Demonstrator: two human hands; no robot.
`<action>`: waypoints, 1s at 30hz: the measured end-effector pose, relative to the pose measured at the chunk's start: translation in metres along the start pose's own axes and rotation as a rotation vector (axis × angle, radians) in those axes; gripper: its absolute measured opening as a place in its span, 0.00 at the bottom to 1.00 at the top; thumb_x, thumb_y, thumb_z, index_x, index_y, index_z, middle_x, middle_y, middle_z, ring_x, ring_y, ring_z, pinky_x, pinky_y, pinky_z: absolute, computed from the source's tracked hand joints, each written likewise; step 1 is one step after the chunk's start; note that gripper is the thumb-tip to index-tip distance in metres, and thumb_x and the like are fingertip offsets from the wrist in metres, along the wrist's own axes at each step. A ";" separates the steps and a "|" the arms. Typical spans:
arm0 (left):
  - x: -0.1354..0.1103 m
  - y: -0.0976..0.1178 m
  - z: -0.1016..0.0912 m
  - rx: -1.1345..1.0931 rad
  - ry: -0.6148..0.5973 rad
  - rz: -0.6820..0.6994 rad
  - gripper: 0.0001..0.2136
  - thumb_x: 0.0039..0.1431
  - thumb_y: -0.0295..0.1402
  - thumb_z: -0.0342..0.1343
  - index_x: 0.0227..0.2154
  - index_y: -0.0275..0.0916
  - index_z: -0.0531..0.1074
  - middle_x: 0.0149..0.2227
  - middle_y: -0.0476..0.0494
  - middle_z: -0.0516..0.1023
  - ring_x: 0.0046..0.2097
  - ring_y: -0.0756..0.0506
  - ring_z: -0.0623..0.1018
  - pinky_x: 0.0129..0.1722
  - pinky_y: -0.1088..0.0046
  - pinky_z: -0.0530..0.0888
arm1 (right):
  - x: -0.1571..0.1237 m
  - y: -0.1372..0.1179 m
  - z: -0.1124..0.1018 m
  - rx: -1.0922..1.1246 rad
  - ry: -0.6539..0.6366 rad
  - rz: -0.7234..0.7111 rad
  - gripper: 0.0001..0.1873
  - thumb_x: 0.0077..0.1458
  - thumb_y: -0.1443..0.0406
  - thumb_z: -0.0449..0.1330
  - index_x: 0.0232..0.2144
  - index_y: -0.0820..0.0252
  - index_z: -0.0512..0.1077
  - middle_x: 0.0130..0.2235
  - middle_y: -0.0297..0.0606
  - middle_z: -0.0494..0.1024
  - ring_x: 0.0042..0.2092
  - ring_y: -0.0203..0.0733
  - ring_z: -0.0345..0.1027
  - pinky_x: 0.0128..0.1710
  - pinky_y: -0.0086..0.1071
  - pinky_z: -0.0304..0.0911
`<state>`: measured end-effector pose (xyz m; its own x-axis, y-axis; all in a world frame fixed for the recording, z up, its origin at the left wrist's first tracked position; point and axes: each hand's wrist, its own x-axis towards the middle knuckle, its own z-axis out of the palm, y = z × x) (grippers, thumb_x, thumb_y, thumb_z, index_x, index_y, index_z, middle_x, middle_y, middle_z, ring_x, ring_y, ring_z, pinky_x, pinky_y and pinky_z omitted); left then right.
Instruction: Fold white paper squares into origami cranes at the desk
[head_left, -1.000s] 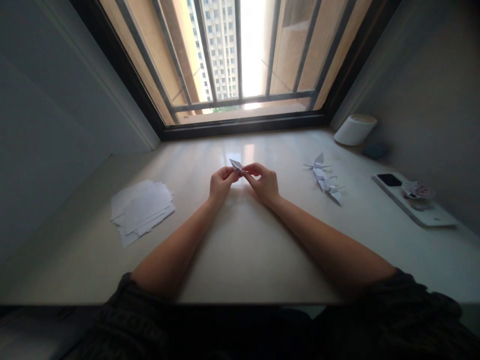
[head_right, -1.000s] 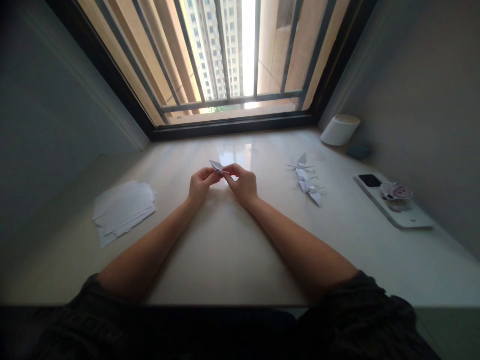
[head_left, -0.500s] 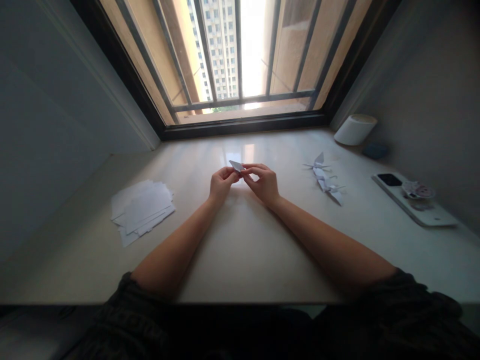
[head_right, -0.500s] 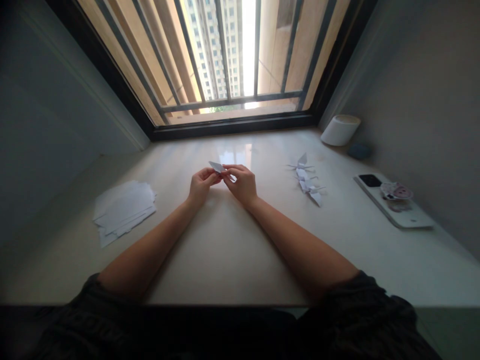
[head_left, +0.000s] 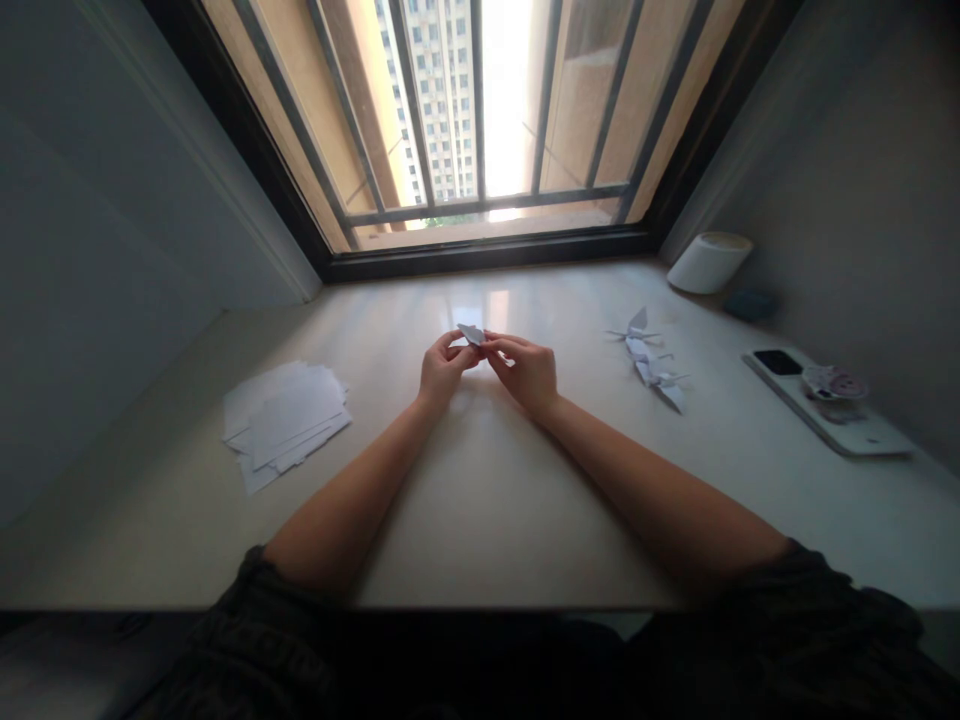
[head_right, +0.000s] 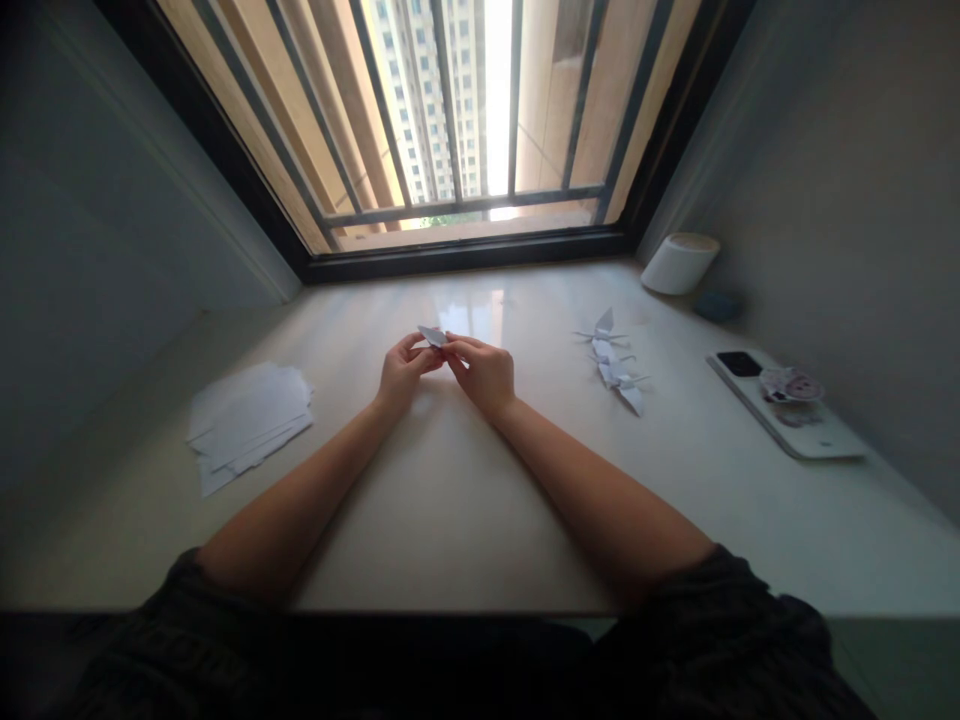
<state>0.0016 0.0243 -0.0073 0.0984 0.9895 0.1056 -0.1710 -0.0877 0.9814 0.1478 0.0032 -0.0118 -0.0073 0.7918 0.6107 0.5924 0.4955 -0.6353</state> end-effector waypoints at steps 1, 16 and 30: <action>0.000 0.000 0.000 0.001 -0.001 -0.002 0.20 0.45 0.37 0.64 0.41 0.35 0.73 0.30 0.44 0.81 0.35 0.44 0.81 0.43 0.64 0.75 | 0.000 0.000 0.000 0.000 -0.005 0.003 0.09 0.58 0.60 0.58 0.36 0.48 0.78 0.47 0.32 0.79 0.44 0.45 0.77 0.39 0.37 0.72; 0.000 0.000 0.000 0.006 -0.005 -0.004 0.21 0.45 0.36 0.64 0.44 0.35 0.73 0.30 0.44 0.81 0.34 0.45 0.80 0.42 0.66 0.75 | 0.002 0.000 0.000 -0.039 -0.023 -0.028 0.08 0.58 0.61 0.58 0.34 0.47 0.79 0.45 0.32 0.81 0.45 0.46 0.75 0.46 0.40 0.68; 0.000 -0.006 0.002 0.131 -0.017 0.128 0.20 0.48 0.39 0.64 0.45 0.39 0.73 0.36 0.43 0.80 0.37 0.45 0.80 0.40 0.69 0.74 | 0.009 0.017 0.010 0.575 0.052 0.324 0.16 0.45 0.55 0.67 0.36 0.56 0.74 0.34 0.36 0.81 0.36 0.43 0.77 0.40 0.39 0.72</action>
<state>0.0040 0.0250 -0.0127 0.1005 0.9674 0.2326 -0.0538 -0.2282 0.9721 0.1494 0.0221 -0.0222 0.1460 0.9218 0.3592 0.0337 0.3582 -0.9330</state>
